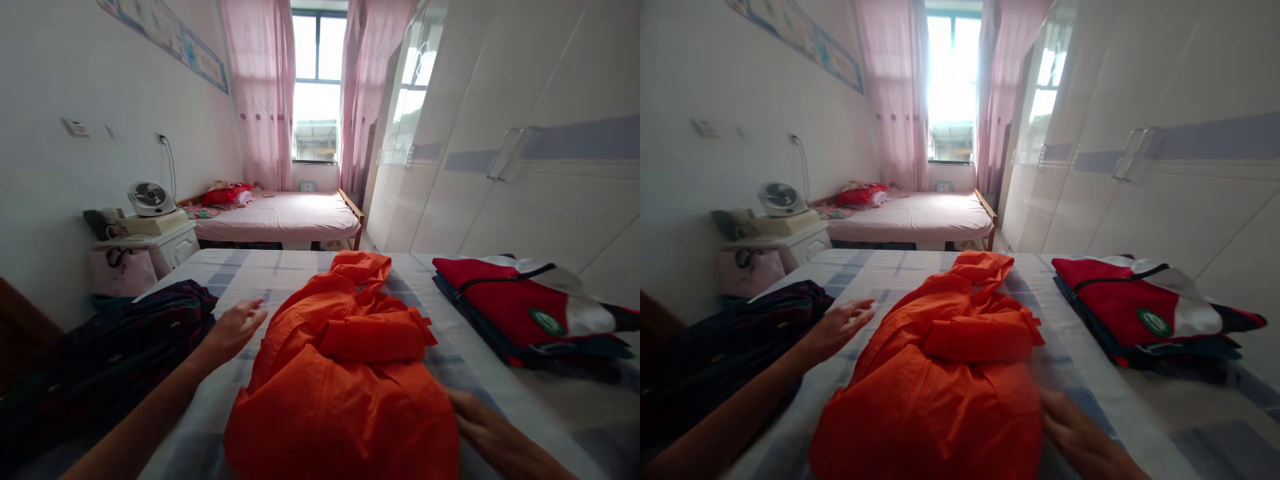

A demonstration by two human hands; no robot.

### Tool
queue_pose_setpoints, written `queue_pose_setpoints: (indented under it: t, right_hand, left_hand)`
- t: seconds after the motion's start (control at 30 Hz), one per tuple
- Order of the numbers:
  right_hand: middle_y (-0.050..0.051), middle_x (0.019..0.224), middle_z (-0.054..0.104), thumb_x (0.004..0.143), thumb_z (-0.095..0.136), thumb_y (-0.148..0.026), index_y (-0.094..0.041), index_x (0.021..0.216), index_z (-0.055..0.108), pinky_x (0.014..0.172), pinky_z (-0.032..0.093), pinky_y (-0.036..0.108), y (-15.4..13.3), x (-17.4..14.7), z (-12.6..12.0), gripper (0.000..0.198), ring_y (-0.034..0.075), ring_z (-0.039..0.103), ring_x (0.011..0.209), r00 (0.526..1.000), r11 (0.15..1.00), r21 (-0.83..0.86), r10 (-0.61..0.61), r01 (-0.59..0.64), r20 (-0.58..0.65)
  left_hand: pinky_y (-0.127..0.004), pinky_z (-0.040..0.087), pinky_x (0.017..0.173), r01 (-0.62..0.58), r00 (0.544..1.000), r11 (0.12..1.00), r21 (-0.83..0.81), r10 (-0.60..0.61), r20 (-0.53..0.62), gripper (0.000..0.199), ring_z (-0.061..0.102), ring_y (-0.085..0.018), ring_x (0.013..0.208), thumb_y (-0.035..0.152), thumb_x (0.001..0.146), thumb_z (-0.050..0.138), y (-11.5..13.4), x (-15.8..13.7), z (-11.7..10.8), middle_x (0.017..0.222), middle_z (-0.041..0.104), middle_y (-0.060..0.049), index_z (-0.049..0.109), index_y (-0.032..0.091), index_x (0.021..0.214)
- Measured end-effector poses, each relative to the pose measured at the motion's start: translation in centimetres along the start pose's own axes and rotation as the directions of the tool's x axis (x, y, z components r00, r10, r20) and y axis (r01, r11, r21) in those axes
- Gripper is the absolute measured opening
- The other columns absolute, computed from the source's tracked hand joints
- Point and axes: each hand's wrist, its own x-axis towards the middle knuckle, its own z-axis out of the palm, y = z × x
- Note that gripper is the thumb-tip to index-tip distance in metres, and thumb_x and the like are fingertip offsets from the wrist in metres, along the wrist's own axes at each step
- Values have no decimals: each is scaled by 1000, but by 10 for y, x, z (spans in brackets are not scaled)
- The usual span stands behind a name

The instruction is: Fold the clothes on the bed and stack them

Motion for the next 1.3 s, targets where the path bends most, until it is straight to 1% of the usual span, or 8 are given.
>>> queue_pose_setpoints:
  t: [0.2,0.33,0.47,0.6,0.73,0.97,1.17,1.3]
  right_hand:
    - [16,114,66,75,50,-62,-19,111,66,83,50,47,8,14,6,59,33,61,107,984,946,269,175,-179,40]
    - [9,115,66,75,60,-45,-21,117,62,90,48,42,-15,20,42,48,28,60,107,995,961,265,-91,77,39]
    - [6,105,69,76,55,-36,-20,110,63,86,50,37,-33,21,24,39,23,65,92,953,915,301,-205,268,-223]
    - [5,80,70,69,59,-38,-20,98,68,63,51,31,-27,4,-23,35,20,62,66,910,952,105,-238,288,-341]
    - [3,64,65,71,56,-44,-23,77,69,47,44,29,-1,-8,-46,25,19,57,54,977,932,-347,-162,105,-140]
    - [15,118,62,81,41,-46,-15,114,59,91,45,42,-12,38,-55,49,29,60,104,724,752,-660,-461,12,-513]
    - [18,144,40,73,55,-59,-12,137,42,105,32,43,-37,87,-22,80,31,37,132,932,586,-805,-337,97,-132]
    - [11,114,65,72,57,-43,-20,116,59,82,44,37,-27,106,-11,50,29,61,103,974,533,-841,-223,96,-30]
  left_hand:
    - [-34,49,83,157,977,950,-271,-109,183,54,64,-29,99,55,75,56,-19,-27,19,100,72,-9,66,15,109]
    - [-30,49,76,104,974,884,-456,2,226,36,63,-25,87,47,74,60,20,-22,36,87,71,-5,70,15,88]
    - [-24,46,62,87,994,821,-564,-32,108,31,57,-16,69,46,75,60,42,-21,8,75,64,0,63,18,85]
    - [-20,40,52,79,986,899,-430,-134,-99,32,49,-13,60,51,70,64,43,-47,-45,69,59,2,62,20,81]
    - [-22,39,51,130,985,983,-126,-113,134,33,49,-15,58,54,69,64,22,-74,-65,64,60,0,67,22,72]
    - [-22,43,58,157,984,966,-207,-136,114,38,59,-23,77,56,65,67,-6,-19,-31,80,68,-4,71,20,78]
    - [-27,49,62,318,879,873,-369,-126,460,47,65,-25,76,61,67,63,17,27,17,76,71,-6,72,17,81]
    - [-31,53,67,453,778,781,-430,-111,618,48,68,-27,78,53,62,71,16,21,27,84,73,-9,71,15,90]
